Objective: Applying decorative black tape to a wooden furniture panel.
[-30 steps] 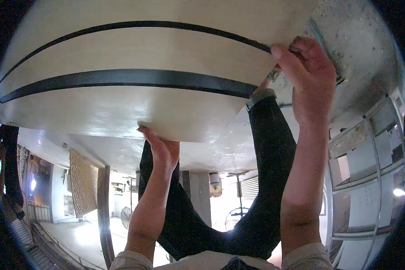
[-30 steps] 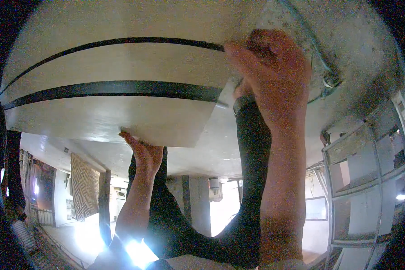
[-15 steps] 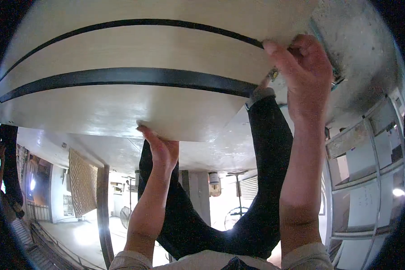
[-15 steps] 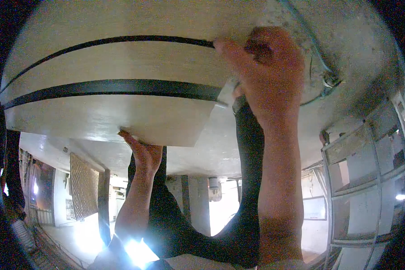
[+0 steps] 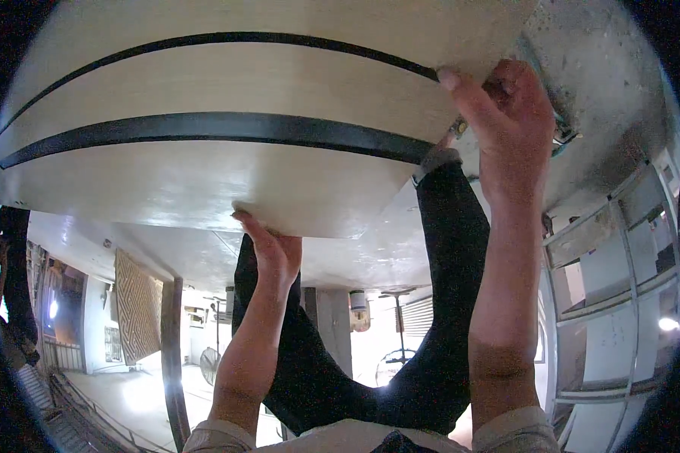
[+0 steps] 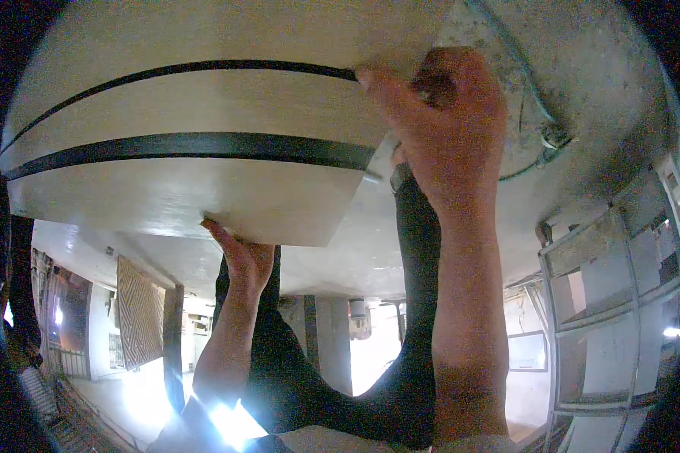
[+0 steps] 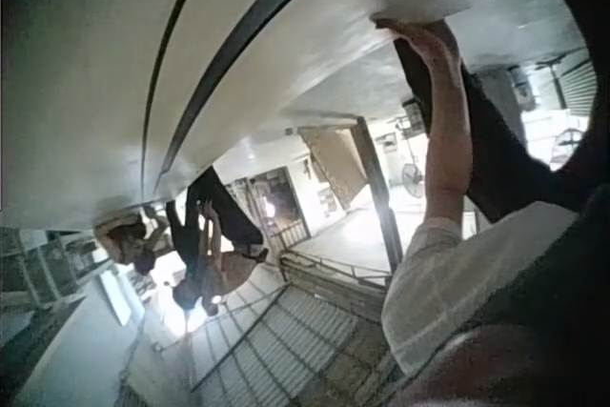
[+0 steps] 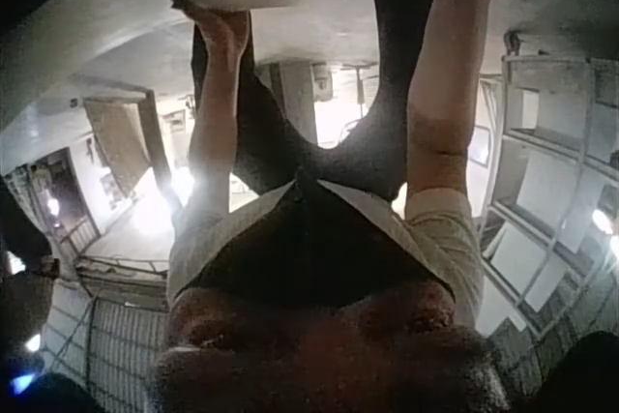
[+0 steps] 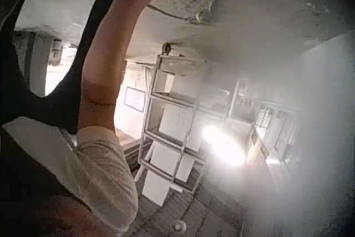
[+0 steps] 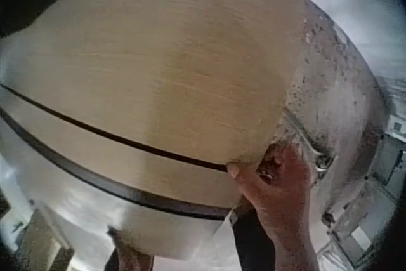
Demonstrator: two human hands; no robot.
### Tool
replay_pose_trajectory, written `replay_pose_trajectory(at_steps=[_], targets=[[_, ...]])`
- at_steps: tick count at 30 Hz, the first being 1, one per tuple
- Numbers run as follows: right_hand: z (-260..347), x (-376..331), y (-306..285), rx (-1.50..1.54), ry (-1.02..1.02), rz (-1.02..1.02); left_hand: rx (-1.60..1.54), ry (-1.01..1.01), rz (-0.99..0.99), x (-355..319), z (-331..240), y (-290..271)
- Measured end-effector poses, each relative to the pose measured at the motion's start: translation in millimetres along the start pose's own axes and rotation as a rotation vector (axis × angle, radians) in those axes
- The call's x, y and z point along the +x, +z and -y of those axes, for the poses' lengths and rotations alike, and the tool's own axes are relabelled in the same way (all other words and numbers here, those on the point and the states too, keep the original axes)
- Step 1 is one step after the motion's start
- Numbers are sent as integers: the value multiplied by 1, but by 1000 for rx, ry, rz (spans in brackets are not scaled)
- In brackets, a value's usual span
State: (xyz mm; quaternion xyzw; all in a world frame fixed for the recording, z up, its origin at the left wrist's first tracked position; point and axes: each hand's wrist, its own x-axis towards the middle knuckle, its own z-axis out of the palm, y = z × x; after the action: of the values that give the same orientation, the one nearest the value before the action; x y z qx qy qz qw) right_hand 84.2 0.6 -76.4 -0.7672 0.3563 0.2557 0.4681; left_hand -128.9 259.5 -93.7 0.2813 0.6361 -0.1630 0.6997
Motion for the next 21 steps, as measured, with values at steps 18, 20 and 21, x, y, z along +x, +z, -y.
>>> replay_pose_trajectory(at_steps=[18,20,21], targets=[[4,1,0,-39,14,29,32,10,-16,-1,-1,5],[-3,4,-3,24,-11,38,26,12,-31,-1,0,6],[-5,5,-4,85,-37,47,17,8,-35,-1,1,6]])
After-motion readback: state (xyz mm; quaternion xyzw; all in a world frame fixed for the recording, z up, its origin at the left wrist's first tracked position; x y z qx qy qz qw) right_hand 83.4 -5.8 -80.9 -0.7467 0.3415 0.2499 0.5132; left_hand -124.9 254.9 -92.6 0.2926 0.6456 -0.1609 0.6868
